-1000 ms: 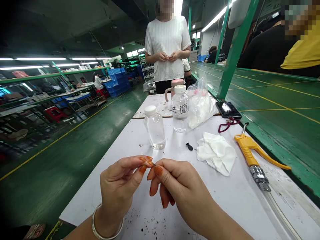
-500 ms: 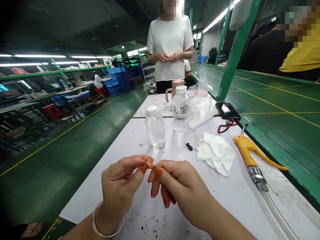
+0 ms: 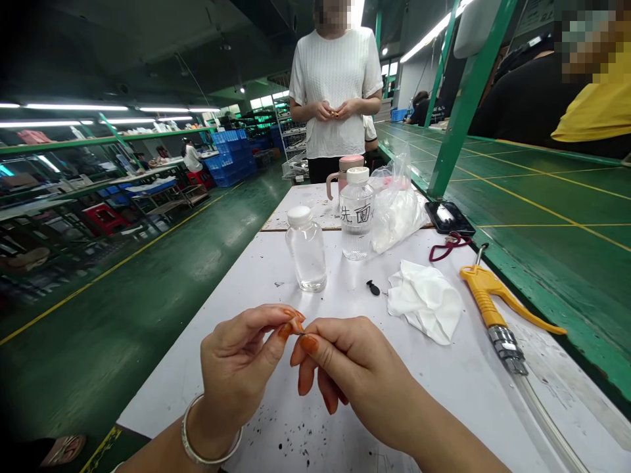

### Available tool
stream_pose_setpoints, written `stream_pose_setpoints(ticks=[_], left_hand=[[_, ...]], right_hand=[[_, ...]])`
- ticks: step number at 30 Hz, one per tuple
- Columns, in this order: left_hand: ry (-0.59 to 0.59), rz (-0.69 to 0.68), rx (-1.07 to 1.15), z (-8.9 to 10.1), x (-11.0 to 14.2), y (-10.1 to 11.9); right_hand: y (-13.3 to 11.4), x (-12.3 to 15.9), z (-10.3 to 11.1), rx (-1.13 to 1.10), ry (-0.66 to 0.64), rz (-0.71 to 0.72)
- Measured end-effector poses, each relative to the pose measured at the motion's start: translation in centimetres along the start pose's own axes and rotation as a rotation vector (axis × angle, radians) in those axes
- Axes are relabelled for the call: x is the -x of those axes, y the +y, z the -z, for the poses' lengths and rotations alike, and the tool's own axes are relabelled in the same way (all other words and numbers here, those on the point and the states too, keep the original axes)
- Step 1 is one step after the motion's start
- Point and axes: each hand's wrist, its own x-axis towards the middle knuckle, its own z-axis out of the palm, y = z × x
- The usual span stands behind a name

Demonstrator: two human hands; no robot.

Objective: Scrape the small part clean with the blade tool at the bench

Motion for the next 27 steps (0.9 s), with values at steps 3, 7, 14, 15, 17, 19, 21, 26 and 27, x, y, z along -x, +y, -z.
stream_pose_setpoints(ticks=[3,7,14,15,17,19,21,26,27], left_hand=[[0.01,0.003,0.011,-0.06,0.07,-0.03],[0.032,0.02,0.048,-0.18,0.11,0.01],[0.028,-0.035,0.036,-0.18,0.31,-0.09],[0.025,-0.042,0.033,-0.17,0.33,-0.07],[0.019,-0.052,0.031,-0.15,0.35,0.0],[0.02,-0.061,0.027,-0.15,0.33,0.07],[0.025,-0.07,0.016,-0.16,0.29,0.11],[0.042,-0.072,-0.017,-0.18,0.21,0.14],[0.044,-0.071,-0.018,-0.17,0.21,0.14]], right_hand=[[-0.18,-0.03,-0.17,-0.037,0.008,0.01],[-0.42,-0.02,-0.45,-0.095,0.032,0.049],[-0.16,0.14,-0.75,-0.181,0.075,0.091],[-0.13,0.17,-0.77,-0.188,0.077,0.094],[-0.11,0.23,-0.79,-0.197,0.079,0.096],[-0.12,0.29,-0.77,-0.204,0.078,0.104],[-0.15,0.31,-0.74,-0.21,0.073,0.113],[-0.22,0.19,-0.67,-0.2,0.074,0.109],[-0.23,0.17,-0.67,-0.195,0.072,0.109]])
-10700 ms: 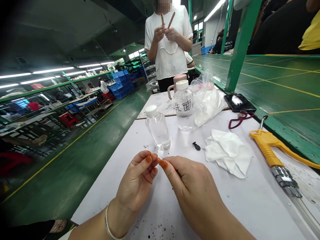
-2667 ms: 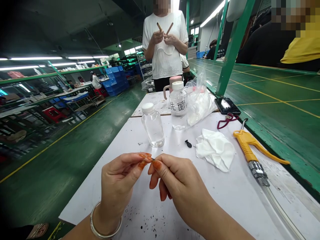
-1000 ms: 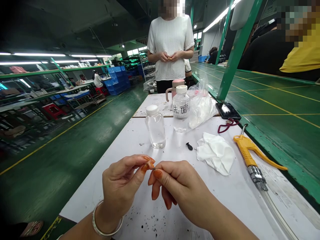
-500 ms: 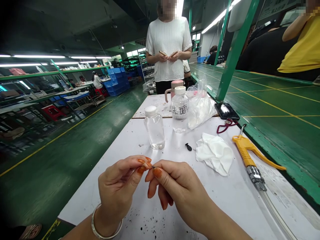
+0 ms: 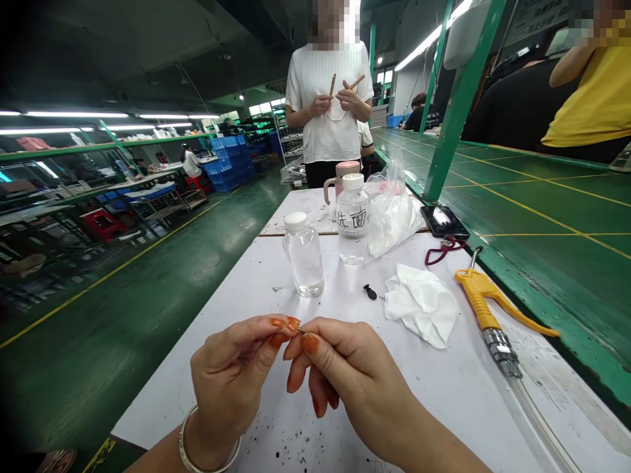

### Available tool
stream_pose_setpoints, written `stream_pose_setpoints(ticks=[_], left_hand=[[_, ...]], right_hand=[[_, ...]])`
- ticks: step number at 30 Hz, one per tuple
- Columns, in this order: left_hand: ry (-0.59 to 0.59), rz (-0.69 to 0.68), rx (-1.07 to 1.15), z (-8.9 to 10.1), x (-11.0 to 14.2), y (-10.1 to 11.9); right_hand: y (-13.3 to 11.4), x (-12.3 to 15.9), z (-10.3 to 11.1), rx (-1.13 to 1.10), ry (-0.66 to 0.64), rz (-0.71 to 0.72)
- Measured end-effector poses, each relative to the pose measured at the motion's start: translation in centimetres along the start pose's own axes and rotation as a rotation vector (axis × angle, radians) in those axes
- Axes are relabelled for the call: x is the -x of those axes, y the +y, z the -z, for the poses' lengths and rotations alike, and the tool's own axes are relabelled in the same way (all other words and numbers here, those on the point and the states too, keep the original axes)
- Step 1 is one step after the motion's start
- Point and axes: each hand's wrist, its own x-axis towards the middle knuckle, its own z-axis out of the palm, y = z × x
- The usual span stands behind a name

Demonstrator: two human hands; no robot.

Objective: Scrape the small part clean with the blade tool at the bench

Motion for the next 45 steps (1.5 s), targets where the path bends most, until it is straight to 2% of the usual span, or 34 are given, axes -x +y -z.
stream_pose_setpoints(ticks=[13,23,30,39,45], left_hand=[[-0.015,-0.021,-0.024,0.06,0.08,-0.08],[-0.018,0.105,0.089,-0.09,-0.45,0.13],[-0.041,0.206,0.177,0.1,-0.58,0.21],[-0.044,0.181,0.266,0.05,-0.46,0.06],[0.002,0.139,0.288,-0.07,-0.41,-0.09]], right_hand=[[-0.1,-0.02,0.22,0.028,-0.028,-0.022],[-0.42,-0.04,0.36,0.104,-0.036,-0.042],[0.06,-0.07,0.74,0.298,-0.074,-0.024],[0.14,0.01,0.35,0.175,-0.05,0.024],[0.3,0.02,-0.16,0.133,-0.028,0.063]])
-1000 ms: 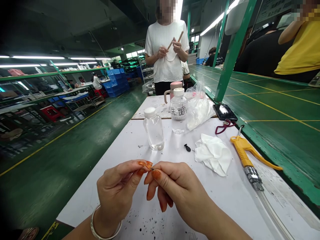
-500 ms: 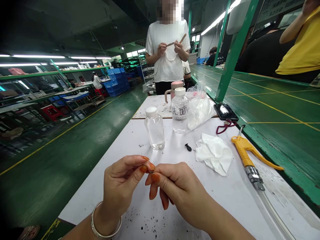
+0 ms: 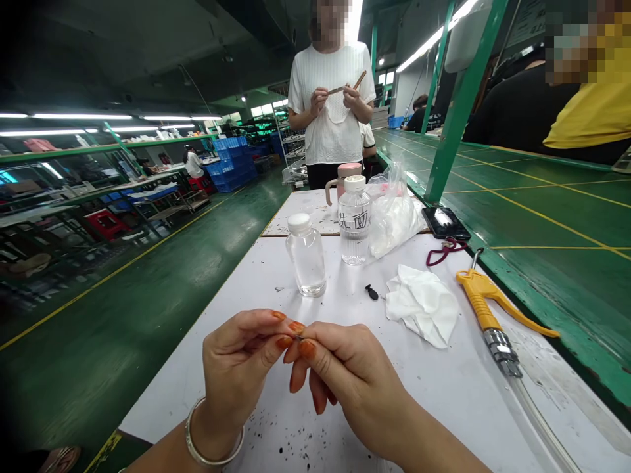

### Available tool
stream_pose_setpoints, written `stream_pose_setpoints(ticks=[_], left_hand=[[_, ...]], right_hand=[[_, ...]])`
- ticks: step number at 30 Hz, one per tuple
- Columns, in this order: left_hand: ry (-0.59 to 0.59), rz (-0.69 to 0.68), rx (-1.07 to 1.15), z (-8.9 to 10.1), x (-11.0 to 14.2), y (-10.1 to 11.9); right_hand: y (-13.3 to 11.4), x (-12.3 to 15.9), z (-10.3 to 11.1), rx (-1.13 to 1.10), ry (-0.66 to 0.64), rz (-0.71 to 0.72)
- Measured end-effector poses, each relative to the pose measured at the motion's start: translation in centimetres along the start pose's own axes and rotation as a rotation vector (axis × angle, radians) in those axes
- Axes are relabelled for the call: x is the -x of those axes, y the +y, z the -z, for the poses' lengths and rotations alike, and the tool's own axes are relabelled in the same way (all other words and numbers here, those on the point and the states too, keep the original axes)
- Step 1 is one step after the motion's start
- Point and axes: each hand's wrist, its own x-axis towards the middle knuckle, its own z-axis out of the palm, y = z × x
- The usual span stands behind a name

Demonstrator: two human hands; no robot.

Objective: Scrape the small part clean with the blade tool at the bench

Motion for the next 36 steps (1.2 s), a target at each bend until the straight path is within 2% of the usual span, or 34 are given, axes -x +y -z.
stream_pose_setpoints(ticks=[14,36], left_hand=[[-0.008,-0.071,0.031,-0.2,0.0,-0.1],[-0.006,-0.137,-0.06,-0.1,0.2,-0.2]], right_hand=[[0.8,-0.1,-1.0,-0.012,0.083,0.157],[1.4,-0.1,-1.5,0.014,0.153,0.208]])
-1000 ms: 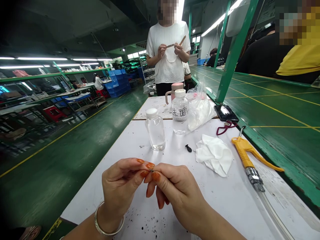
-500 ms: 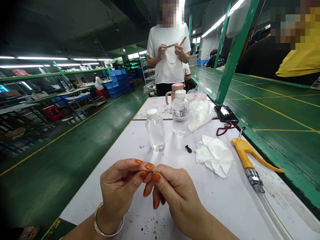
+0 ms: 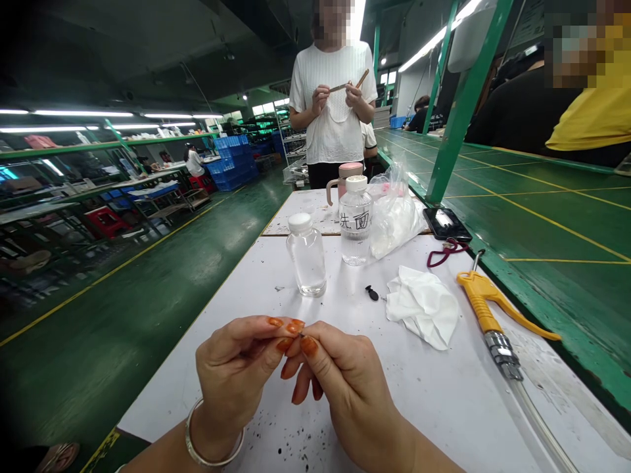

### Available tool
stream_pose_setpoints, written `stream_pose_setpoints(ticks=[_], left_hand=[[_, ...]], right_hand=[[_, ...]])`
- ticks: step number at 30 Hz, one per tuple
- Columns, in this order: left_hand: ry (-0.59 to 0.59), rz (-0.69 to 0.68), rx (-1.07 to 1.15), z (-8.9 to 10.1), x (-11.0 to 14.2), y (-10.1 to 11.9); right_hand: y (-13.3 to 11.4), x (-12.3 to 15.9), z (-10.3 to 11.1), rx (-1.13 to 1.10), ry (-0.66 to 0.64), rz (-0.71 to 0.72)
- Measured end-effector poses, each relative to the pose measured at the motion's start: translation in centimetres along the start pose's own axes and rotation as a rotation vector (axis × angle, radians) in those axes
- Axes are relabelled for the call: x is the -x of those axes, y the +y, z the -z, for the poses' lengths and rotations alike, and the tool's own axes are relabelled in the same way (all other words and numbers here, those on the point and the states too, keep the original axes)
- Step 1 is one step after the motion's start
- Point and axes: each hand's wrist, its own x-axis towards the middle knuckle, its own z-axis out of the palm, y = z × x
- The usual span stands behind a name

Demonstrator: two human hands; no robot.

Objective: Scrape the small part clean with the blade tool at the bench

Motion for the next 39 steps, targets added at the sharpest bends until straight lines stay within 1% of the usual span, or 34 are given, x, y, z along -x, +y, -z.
stream_pose_setpoints(ticks=[10,21,25,33,39], left_hand=[[0.0,-0.006,-0.019,-0.01,0.05,-0.01],[0.003,-0.003,-0.007,0.02,0.15,0.1],[-0.006,-0.011,-0.033,0.14,0.14,0.07],[0.019,0.032,-0.064,0.01,-0.02,0.14],[0.032,0.101,-0.038,-0.02,-0.15,0.29]], right_hand=[[0.02,0.23,-0.23,-0.024,0.029,0.022],[0.11,0.21,-0.09,0.046,0.018,0.068],[0.15,0.33,0.0,0.072,0.007,0.078],[-0.22,-0.09,0.48,0.032,-0.053,-0.033],[-0.45,-0.34,0.64,0.018,-0.077,-0.094]])
